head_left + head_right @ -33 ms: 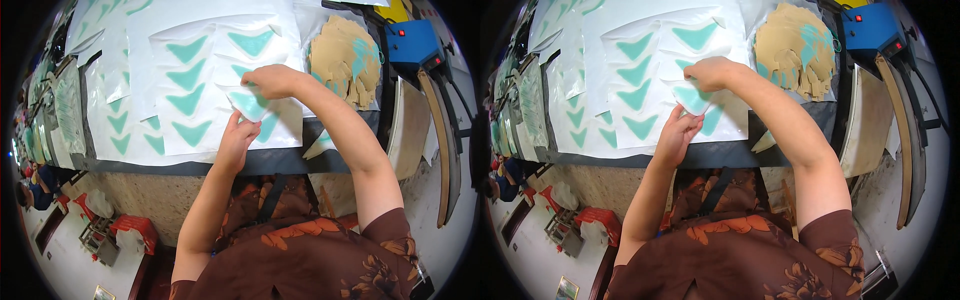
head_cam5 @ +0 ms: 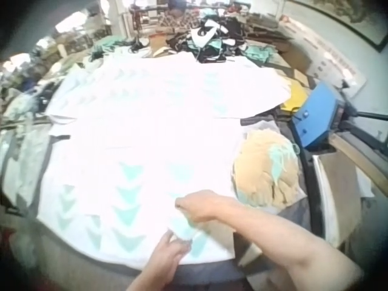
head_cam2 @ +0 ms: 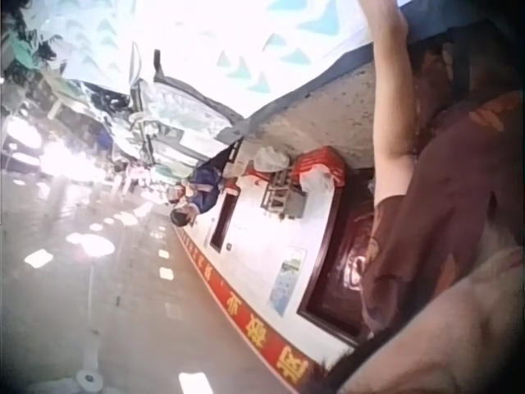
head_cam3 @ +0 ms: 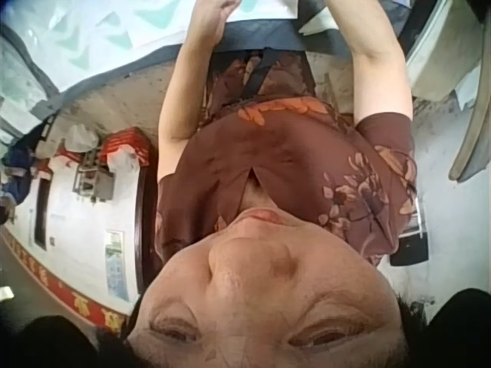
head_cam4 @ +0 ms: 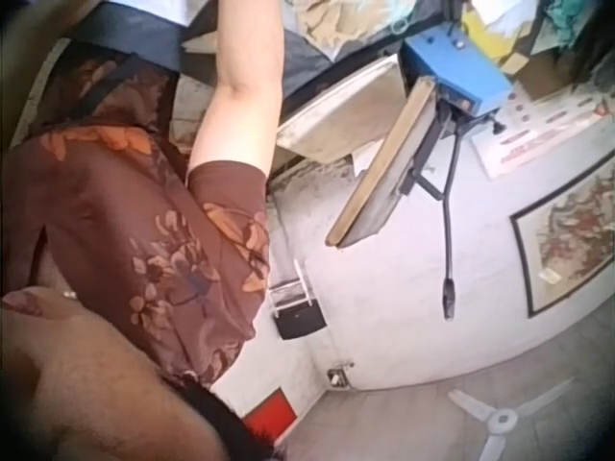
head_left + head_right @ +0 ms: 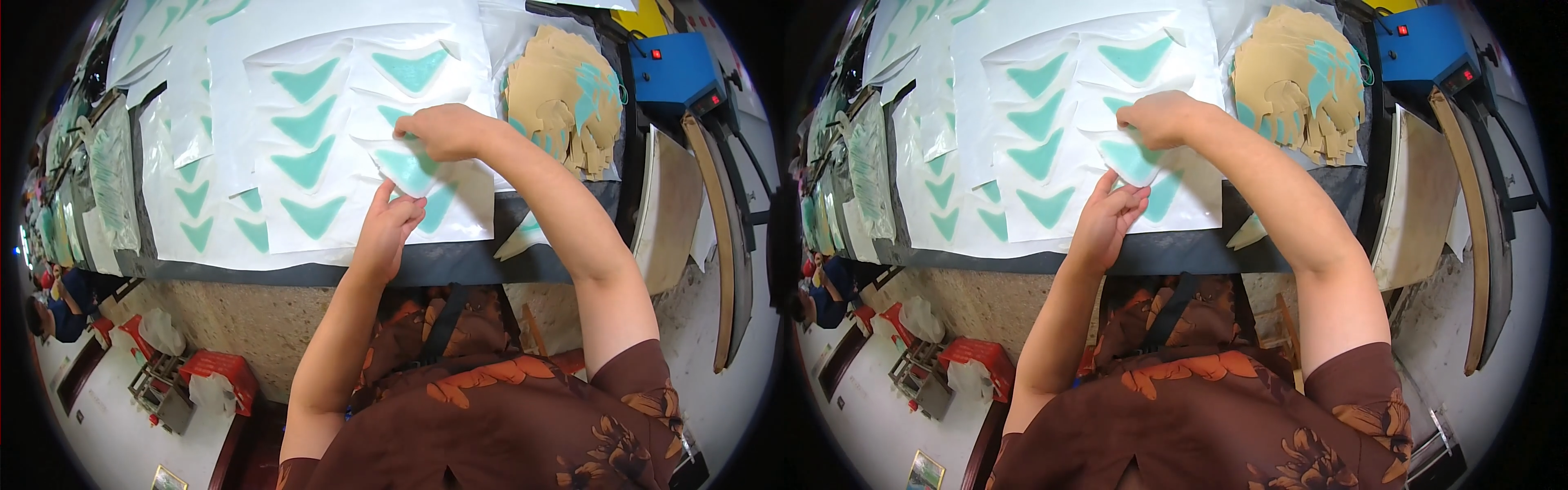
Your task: Applying heat-press decals to shoe components in a manufacturing facility.
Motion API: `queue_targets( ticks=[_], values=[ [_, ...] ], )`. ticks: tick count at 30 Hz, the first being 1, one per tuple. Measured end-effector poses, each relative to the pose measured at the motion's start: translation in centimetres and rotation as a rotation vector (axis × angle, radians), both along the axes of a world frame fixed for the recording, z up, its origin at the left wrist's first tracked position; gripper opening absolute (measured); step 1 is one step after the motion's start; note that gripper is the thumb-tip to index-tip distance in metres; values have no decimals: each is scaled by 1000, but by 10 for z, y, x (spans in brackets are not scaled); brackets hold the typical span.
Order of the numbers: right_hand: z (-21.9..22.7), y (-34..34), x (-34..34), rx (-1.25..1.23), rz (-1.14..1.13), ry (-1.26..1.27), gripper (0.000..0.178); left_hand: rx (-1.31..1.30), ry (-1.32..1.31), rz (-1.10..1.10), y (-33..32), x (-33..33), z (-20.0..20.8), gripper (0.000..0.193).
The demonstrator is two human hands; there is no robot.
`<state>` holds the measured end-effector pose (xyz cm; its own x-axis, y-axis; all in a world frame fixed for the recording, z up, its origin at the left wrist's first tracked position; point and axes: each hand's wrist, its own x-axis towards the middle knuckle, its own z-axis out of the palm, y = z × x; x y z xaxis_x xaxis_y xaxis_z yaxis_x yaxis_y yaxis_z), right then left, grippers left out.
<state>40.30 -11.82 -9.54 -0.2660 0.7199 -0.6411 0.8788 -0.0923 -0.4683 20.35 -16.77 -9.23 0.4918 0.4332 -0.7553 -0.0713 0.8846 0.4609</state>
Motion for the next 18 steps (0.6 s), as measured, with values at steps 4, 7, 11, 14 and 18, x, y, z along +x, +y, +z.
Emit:
queue_targets(
  ticks=[4, 7, 11, 14, 18],
  values=[
    [2, 0, -1, 120, 63, -64, 46, -17, 80, -11, -6, 4, 3, 75],
    [6, 1, 1, 119, 68, -89, 47, -37, 24, -7, -7, 5, 0, 77],
    [1, -4, 14, 207, 98, -112, 47, 7, 44, 0, -6, 12, 3, 75],
    [6, -7, 17, 421, 78, -101, 47, 70, 51, 38, 3, -9, 18, 74],
    [19, -29, 15, 660, -102, 234, 44, 201, 187, 110, -12, -80, 47, 67]
  ],
)
